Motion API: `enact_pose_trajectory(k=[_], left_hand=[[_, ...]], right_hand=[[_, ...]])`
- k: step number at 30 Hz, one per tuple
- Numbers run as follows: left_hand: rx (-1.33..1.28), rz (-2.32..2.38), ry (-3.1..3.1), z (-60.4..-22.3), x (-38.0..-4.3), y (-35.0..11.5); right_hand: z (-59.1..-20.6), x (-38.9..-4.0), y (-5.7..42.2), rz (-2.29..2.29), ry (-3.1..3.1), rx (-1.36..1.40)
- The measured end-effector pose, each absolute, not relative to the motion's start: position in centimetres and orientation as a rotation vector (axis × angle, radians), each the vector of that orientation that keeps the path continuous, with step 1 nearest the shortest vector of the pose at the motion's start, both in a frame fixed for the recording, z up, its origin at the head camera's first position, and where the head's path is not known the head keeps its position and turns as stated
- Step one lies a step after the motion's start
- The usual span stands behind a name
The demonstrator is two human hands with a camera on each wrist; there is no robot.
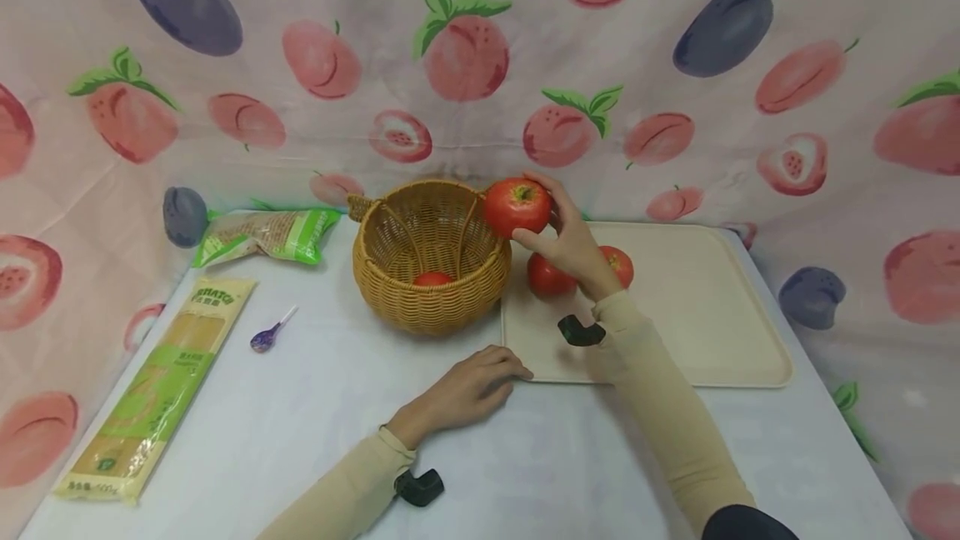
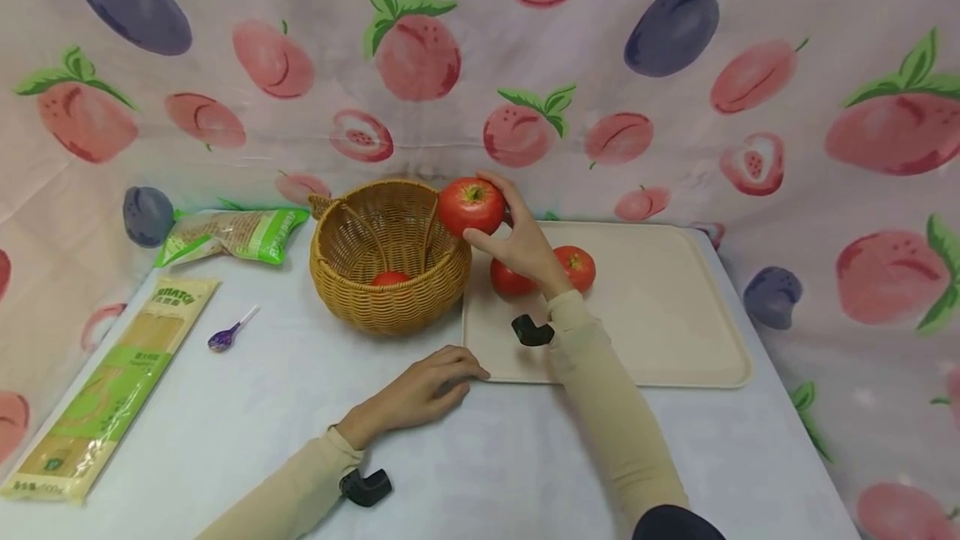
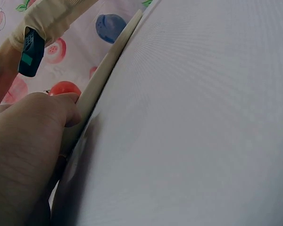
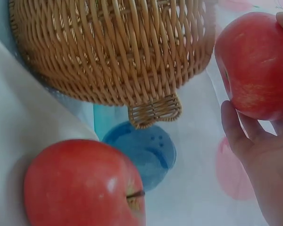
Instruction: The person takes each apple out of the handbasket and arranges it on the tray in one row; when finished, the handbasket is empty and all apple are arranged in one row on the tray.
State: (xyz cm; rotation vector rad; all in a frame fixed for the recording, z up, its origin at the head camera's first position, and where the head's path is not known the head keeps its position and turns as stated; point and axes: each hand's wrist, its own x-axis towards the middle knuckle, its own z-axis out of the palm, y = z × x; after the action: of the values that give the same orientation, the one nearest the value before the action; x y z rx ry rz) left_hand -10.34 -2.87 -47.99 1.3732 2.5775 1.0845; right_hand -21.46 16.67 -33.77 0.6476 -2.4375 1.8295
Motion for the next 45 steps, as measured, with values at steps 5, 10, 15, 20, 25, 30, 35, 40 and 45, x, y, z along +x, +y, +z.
enact_pose_trajectory(k=[5,10,15,20,25,30,35,40,45], left_hand=[[1.381,1.085,2.584,-48.0,-10.4,-2.9],[1.398,1.087,2.583,-48.1,-10.4,-2.9],[1.381,1.090,2.573,-48.1,-10.4,-2.8],[1.364,1.095,2.579,-48.1,-10.4,-2.8],[1.368,1.104,2.582,-48.2,-10.4,-2.8],[1.376,1.113,2.580,-48.2,-10.3,-2.8],[1.378,1.120,2.578,-48.4,-10.3,-2.7],[1.366,1.108,2.581,-48.2,-10.3,-2.8],[1.380,1.109,2.588,-48.2,-10.3,-2.8]], right_hand=[[-33.9,-21.2,17.5,1.852,-2.381,0.645],[-34.2,-21.3,18.4,1.811,-2.316,0.689],[-34.4,-21.0,19.5,1.819,-2.321,0.631],[-34.7,-20.8,20.8,1.810,-2.350,0.569],[-35.2,-20.6,22.1,1.806,-2.363,0.509],[-36.0,-20.3,23.5,1.816,-2.337,0.426],[-36.9,-20.1,24.8,1.791,-2.309,0.374],[-37.5,-19.9,26.0,1.785,-2.278,0.351],[-38.1,-19.7,27.3,1.773,-2.271,0.322]])
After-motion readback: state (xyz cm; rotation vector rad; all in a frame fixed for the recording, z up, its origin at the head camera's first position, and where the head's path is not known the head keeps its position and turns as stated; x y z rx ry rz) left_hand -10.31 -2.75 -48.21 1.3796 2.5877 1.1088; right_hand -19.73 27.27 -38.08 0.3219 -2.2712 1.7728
